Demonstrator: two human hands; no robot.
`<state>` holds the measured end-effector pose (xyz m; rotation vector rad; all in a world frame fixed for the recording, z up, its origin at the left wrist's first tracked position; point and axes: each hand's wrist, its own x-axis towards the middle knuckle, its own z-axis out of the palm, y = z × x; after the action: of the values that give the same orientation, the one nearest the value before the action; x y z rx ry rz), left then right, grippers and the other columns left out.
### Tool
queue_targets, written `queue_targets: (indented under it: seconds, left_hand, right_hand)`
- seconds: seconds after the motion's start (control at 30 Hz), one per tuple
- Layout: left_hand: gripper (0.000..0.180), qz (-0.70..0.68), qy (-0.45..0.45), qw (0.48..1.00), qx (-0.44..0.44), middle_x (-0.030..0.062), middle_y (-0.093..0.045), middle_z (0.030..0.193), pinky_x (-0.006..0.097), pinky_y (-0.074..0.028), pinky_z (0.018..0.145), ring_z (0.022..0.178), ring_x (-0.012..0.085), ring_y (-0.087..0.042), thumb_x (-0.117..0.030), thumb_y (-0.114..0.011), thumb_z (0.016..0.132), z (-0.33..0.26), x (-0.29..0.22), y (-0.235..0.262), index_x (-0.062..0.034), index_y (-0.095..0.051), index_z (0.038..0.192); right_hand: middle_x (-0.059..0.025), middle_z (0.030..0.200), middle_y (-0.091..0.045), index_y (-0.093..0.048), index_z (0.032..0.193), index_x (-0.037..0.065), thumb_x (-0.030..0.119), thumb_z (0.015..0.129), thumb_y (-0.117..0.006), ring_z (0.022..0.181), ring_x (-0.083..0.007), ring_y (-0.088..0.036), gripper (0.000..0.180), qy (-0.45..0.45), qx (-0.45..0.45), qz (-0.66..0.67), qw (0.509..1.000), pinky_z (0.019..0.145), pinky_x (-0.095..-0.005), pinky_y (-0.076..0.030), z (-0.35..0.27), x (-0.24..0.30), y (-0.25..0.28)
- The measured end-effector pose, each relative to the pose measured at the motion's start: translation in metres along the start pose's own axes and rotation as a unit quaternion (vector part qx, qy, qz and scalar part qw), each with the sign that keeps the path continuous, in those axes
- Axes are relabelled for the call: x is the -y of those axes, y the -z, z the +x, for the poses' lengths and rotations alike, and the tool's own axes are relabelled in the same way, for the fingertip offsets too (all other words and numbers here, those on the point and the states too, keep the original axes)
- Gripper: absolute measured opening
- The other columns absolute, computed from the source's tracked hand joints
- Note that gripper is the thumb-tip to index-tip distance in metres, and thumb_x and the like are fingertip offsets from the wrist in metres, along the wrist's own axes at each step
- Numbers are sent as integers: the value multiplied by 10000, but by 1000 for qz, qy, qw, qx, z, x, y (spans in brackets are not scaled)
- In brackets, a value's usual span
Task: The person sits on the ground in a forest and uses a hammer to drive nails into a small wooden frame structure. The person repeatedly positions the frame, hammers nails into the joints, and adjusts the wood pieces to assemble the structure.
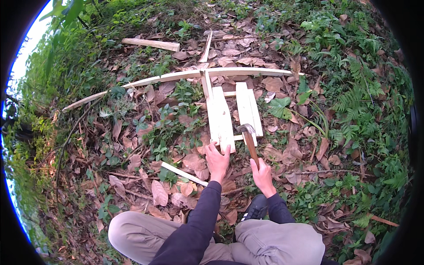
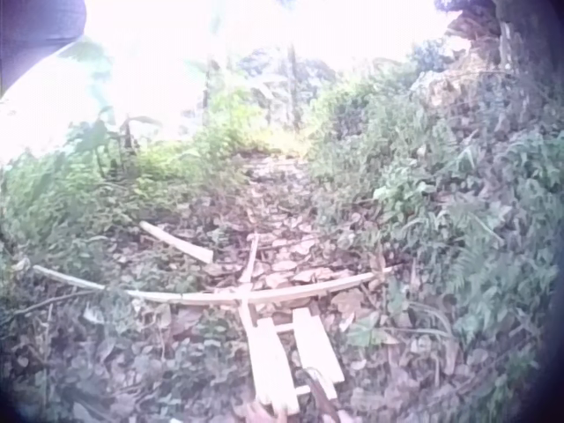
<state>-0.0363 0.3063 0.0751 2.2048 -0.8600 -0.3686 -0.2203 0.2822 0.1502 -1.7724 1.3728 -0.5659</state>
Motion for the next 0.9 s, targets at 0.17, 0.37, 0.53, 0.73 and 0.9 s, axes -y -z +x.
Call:
queue_targets:
  seconds: [0.17, 0.37, 0.53, 0.73, 0.9]
  left_hand:
    - [664, 65, -158, 984, 53, 192, -494, 1349, 485, -396, 1064, 1312, 376, -455, -308, -770, 852, 26, 19, 11, -109, -531, 1439]
    - [796, 162, -277, 925, 205, 151, -324, 1620, 570, -234, 1214, 1536, 334, -218, -461, -729, 870, 73, 23, 25, -137, -439, 1537]
    - [835, 223, -330, 873, 282, 130, -294, 1648, 576, -213, 1227, 1550, 310, -200, -561, -654, 898, 95, 32, 24, -149, -379, 1571]
    - [904, 193, -431, 836, 279, 170, -365, 1595, 446, -290, 1224, 1505, 329, -296, -548, -705, 858, 115, 39, 25, 4, -404, 1507]
    - [907, 129, -368, 859, 331, 188, -372, 1579, 465, -305, 1209, 1472, 356, -345, -493, -749, 843, 115, 27, 30, -17, -384, 1522]
  right_hand:
    - [-218, 617, -600, -584, 934, -23, 308, 1033, -588, 601, -402, -654, 345, 17, 29, -11, 999, 531, -465, -454, 25, 8, -2]
    - [-241, 642, -607, -583, 953, -32, 269, 1014, -620, 626, -420, -660, 309, 16, 61, -19, 998, 531, -466, -457, -3, 1, 12]
    - [-247, 644, -603, -571, 982, -30, 257, 1016, -615, 632, -435, -653, 293, -23, 48, -42, 998, 530, -481, -452, -19, -8, 26]
    - [-258, 654, -607, -558, 958, -25, 248, 1019, -605, 637, -457, -640, 285, 4, 67, -53, 996, 539, -499, -461, -13, -3, 30]
    - [-271, 674, -613, -531, 948, -15, 244, 1025, -593, 671, -482, -633, 278, 31, 102, -109, 988, 560, -531, -462, -1, -2, 26]
